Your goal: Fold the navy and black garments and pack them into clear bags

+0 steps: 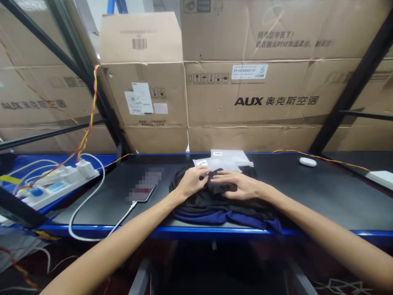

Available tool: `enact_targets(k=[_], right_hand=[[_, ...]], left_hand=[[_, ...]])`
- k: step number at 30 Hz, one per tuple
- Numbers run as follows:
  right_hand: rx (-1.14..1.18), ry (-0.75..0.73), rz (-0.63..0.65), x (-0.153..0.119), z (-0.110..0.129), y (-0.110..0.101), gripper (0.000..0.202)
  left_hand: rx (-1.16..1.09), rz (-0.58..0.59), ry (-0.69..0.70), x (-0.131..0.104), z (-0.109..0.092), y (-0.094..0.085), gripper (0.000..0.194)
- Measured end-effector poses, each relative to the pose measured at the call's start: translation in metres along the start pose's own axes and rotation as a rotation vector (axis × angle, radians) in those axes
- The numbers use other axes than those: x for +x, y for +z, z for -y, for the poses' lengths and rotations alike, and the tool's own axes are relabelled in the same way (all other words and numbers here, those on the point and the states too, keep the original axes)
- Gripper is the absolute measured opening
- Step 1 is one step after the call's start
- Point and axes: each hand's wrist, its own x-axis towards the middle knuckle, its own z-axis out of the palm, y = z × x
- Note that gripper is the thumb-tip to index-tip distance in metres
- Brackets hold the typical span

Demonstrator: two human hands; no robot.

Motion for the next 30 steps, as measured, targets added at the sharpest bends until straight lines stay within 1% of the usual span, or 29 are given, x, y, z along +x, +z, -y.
enact_targets(k=[3, 5, 8, 14, 17, 20, 23, 25, 27, 29, 30], right_hand=[[0.02, 0.073, 0.036, -0.002, 0.002, -0.001, 0.064], [0.005, 0.121, 0.041, -0.001, 0.005, 0.0, 0.064], [-0.037, 0.198, 0.018, 0.005, 0.006, 0.003, 0.065], [-0.155, 0.326, -0.069, 0.024, 0.008, 0.006, 0.048], [-0.257, 0.43, -0.065, 0.036, 0.009, 0.007, 0.043], [-0.351, 0.548, -0.053, 0.046, 0.007, 0.012, 0.042], [-0.388, 0.631, -0.073, 0.056, 0.006, 0.017, 0.043], [-0.397, 0.654, -0.084, 0.058, 0.006, 0.018, 0.044], [-0.396, 0.639, -0.086, 0.053, 0.008, 0.015, 0.047], [-0.363, 0.555, -0.07, 0.043, 0.008, 0.009, 0.052], [-0.332, 0.482, -0.05, 0.036, 0.008, 0.006, 0.056]], left_hand=[[-0.078, -0.034, -0.031, 0.001, 0.0, 0.001, 0.029], [-0.084, -0.066, -0.049, 0.001, -0.001, 0.001, 0.025], [-0.083, -0.071, -0.066, 0.001, -0.003, -0.001, 0.016], [-0.164, -0.05, -0.073, 0.001, -0.003, -0.001, 0.014], [-0.186, -0.053, -0.086, 0.001, -0.003, -0.001, 0.014], [-0.192, -0.053, -0.087, 0.001, -0.004, -0.001, 0.015], [-0.184, -0.072, -0.066, 0.0, -0.004, 0.0, 0.013], [-0.175, -0.086, -0.052, 0.0, -0.003, 0.001, 0.012], [-0.167, -0.089, -0.046, 0.0, -0.001, 0.001, 0.012], [-0.159, -0.089, -0.05, 0.001, -0.001, 0.0, 0.012], [-0.157, -0.089, -0.053, 0.001, -0.001, -0.001, 0.012]])
